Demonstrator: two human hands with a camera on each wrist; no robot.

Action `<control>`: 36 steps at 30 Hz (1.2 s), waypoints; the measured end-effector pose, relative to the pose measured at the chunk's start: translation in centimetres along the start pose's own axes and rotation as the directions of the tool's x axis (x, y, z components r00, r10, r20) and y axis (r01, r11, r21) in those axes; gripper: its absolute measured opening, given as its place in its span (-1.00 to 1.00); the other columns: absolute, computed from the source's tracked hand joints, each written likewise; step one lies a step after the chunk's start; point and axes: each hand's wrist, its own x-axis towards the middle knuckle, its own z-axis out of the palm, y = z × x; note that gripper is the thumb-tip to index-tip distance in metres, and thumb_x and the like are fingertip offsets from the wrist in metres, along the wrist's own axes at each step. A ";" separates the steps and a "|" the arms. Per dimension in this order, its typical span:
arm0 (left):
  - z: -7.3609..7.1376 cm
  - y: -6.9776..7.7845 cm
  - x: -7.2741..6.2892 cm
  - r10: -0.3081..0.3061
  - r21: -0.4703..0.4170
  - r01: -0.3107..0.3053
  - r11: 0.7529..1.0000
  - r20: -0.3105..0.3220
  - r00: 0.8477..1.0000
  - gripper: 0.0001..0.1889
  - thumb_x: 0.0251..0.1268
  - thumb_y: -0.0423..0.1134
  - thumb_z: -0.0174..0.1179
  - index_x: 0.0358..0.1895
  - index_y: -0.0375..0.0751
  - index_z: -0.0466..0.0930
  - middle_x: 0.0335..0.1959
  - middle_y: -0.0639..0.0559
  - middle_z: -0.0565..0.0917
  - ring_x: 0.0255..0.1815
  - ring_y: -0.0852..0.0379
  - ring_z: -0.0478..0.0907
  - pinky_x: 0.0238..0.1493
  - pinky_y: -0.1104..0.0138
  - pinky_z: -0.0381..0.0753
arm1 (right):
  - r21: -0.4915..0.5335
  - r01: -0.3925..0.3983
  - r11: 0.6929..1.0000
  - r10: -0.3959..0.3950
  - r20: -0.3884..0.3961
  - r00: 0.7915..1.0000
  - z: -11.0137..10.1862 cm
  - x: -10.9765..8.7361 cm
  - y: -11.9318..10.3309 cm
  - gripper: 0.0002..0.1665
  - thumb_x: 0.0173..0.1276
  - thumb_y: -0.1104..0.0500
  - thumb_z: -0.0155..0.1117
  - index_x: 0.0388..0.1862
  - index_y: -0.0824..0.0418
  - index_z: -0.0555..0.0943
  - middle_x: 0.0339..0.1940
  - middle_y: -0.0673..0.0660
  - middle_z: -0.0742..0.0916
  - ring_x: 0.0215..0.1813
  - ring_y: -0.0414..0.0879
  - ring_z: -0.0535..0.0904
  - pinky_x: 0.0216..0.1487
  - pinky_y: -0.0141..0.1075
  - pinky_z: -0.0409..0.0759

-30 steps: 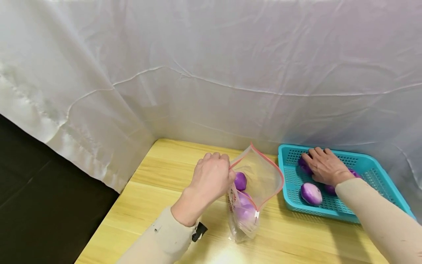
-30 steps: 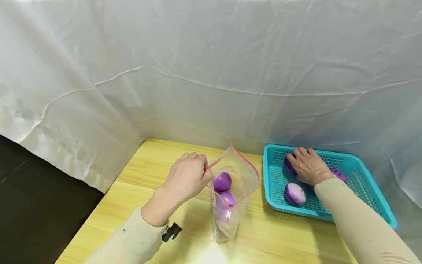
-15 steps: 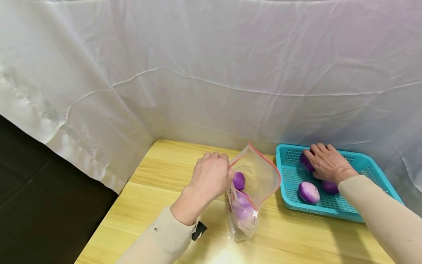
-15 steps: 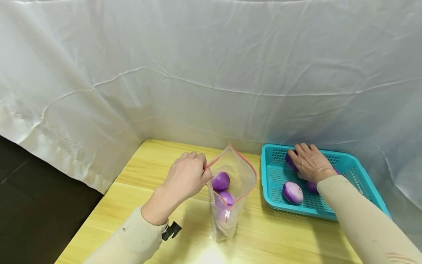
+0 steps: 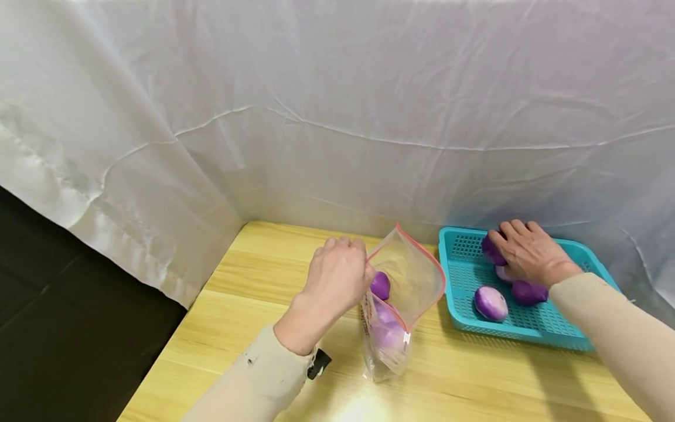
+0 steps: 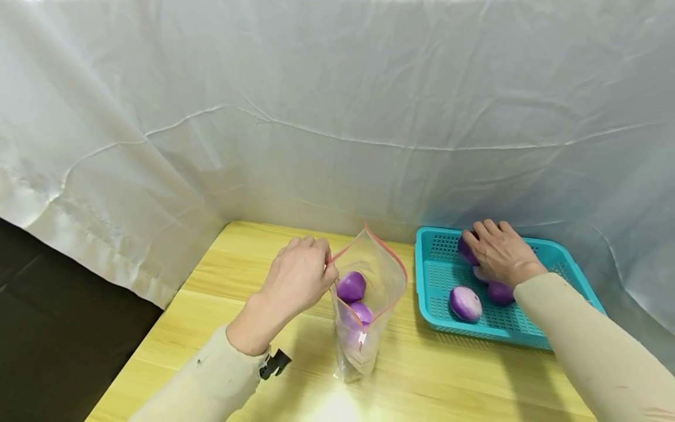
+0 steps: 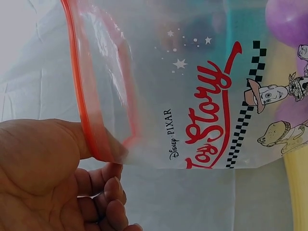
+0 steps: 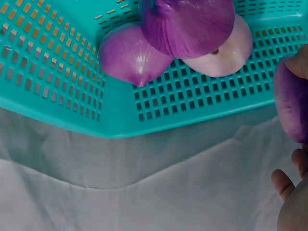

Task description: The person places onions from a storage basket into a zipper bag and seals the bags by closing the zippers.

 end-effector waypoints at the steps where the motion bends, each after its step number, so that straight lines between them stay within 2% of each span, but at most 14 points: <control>1: 0.1 0.0 0.0 0.005 0.008 -0.005 1.000 -0.012 1.000 -0.84 0.28 -0.26 0.16 -0.46 -0.10 0.46 -0.45 0.03 0.53 -0.38 0.00 0.46 -0.33 0.16 0.48 | 0.000 -0.001 1.000 0.001 -0.002 1.000 -0.2 0.0 0.1 -0.08 0.13 -0.27 0.49 0.25 0.31 0.44 0.05 0.37 0.54 0.07 0.32 0.46 0.01 0.16 0.51; 6: 0.3 0.1 0.0 0.041 0.074 -0.033 0.997 -0.105 0.994 -0.85 0.26 -0.28 0.17 -0.47 -0.13 0.46 -0.49 0.03 0.50 -0.42 0.01 0.42 -0.44 0.24 0.37 | 0.015 0.003 1.000 -0.003 -0.034 0.999 -1.2 0.1 0.1 -0.02 0.09 -0.24 0.51 0.32 0.32 0.43 0.08 0.38 0.55 0.08 0.33 0.47 0.02 0.18 0.50; 10: 0.3 0.2 -0.1 0.069 0.132 -0.047 0.990 -0.160 0.985 -0.84 0.26 -0.26 0.20 -0.46 -0.13 0.47 -0.51 0.04 0.49 -0.43 0.01 0.42 -0.48 0.27 0.30 | 0.035 0.013 0.999 -0.009 -0.096 0.995 -2.3 0.4 -0.2 -0.01 0.03 -0.17 0.55 0.33 0.31 0.41 0.08 0.39 0.55 0.08 0.34 0.47 0.02 0.18 0.50; 15: 0.2 0.2 -0.2 0.077 0.169 -0.051 0.984 -0.155 0.985 -0.84 0.27 -0.24 0.24 -0.43 -0.15 0.49 -0.51 0.05 0.50 -0.44 0.03 0.42 -0.47 0.28 0.32 | 0.042 0.024 0.999 -0.017 -0.177 0.984 -4.1 1.1 -0.7 0.06 -0.06 -0.16 0.62 0.33 0.32 0.41 0.08 0.40 0.56 0.06 0.36 0.49 0.00 0.17 0.53; 24: 0.2 -0.2 -0.2 0.084 0.159 -0.058 0.986 -0.164 0.983 -0.87 0.25 -0.25 0.24 -0.43 -0.17 0.53 -0.51 0.03 0.53 -0.46 0.03 0.42 -0.49 0.28 0.34 | 0.101 0.016 0.995 0.013 -0.285 0.958 -9.1 2.5 -1.7 0.12 -0.17 -0.11 0.72 0.32 0.33 0.43 0.09 0.42 0.56 0.12 0.38 0.49 0.05 0.22 0.52; 30: 0.1 -0.2 -0.2 0.075 0.141 -0.052 0.989 -0.167 0.983 -0.87 0.23 -0.27 0.24 -0.44 -0.17 0.52 -0.51 0.01 0.54 -0.45 0.01 0.44 -0.48 0.26 0.38 | 0.157 0.041 0.987 0.024 -0.391 0.920 -13.5 3.7 -3.0 0.08 -0.15 -0.06 0.68 0.30 0.37 0.41 0.08 0.46 0.53 0.08 0.41 0.46 0.05 0.26 0.49; 36: 0.0 -0.1 -0.2 0.071 0.134 -0.049 0.990 -0.165 0.984 -0.88 0.24 -0.27 0.23 -0.43 -0.17 0.54 -0.51 0.01 0.55 -0.45 0.00 0.44 -0.48 0.25 0.38 | 0.202 0.121 0.972 0.002 -0.522 0.853 -17.9 5.2 -5.6 0.04 -0.08 -0.05 0.59 0.34 0.39 0.40 0.10 0.48 0.51 0.05 0.39 0.44 -0.01 0.24 0.46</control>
